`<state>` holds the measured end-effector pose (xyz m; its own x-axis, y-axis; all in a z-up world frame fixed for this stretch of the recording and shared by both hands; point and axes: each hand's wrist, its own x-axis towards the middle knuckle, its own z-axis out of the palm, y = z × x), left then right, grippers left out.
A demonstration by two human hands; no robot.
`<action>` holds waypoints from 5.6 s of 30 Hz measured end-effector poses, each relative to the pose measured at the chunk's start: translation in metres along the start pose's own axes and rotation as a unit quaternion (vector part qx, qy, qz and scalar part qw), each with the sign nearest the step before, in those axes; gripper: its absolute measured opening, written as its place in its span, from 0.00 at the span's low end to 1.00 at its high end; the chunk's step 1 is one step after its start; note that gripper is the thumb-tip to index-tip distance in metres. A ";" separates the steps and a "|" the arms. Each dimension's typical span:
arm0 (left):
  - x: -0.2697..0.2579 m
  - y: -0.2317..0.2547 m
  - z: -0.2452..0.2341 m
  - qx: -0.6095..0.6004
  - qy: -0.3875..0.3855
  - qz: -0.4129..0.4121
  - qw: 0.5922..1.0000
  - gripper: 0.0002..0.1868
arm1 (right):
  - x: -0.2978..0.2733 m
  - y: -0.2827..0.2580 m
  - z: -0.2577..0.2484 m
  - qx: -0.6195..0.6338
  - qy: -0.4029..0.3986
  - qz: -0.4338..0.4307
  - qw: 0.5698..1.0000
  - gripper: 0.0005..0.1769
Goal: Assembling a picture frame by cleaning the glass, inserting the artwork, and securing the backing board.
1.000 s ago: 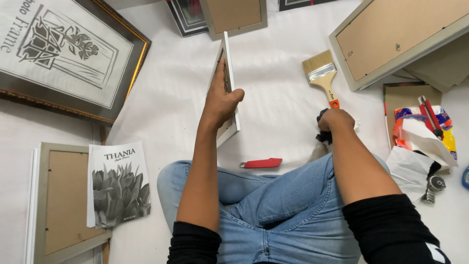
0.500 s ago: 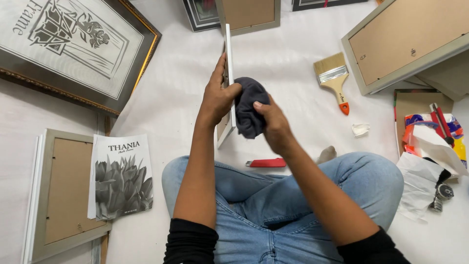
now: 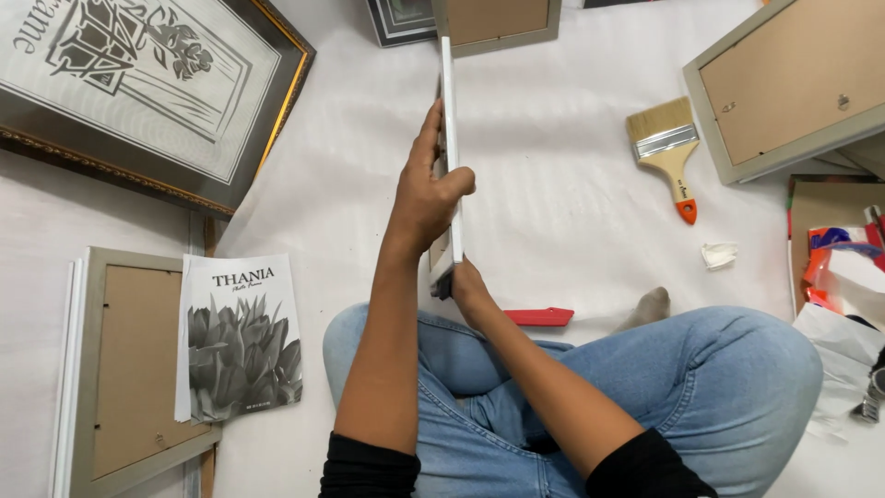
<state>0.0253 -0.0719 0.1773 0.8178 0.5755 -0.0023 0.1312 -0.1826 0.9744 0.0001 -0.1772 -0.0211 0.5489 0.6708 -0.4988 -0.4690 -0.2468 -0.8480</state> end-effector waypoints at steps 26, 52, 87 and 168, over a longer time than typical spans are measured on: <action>-0.014 0.009 -0.025 -0.060 -0.007 0.031 0.998 0.56 | 0.068 -0.171 0.024 0.094 0.020 -0.140 0.985 0.27; -0.011 0.005 -0.041 -0.096 0.006 0.085 0.992 0.47 | -0.037 -0.213 0.032 0.213 -0.065 -0.258 0.940 0.24; -0.019 0.010 -0.075 -0.154 0.013 0.037 0.987 0.51 | -0.009 -0.094 0.044 0.066 0.022 -0.107 0.992 0.28; -0.119 0.105 -0.008 0.520 -0.050 0.084 0.849 0.19 | -0.068 -0.189 -0.160 -0.091 -0.137 -0.210 0.964 0.27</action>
<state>-0.0625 -0.1535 0.2816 0.9104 0.4112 0.0466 0.3896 -0.8896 0.2384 0.1620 -0.2881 0.1441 0.4484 0.8919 -0.0591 -0.1030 -0.0141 -0.9946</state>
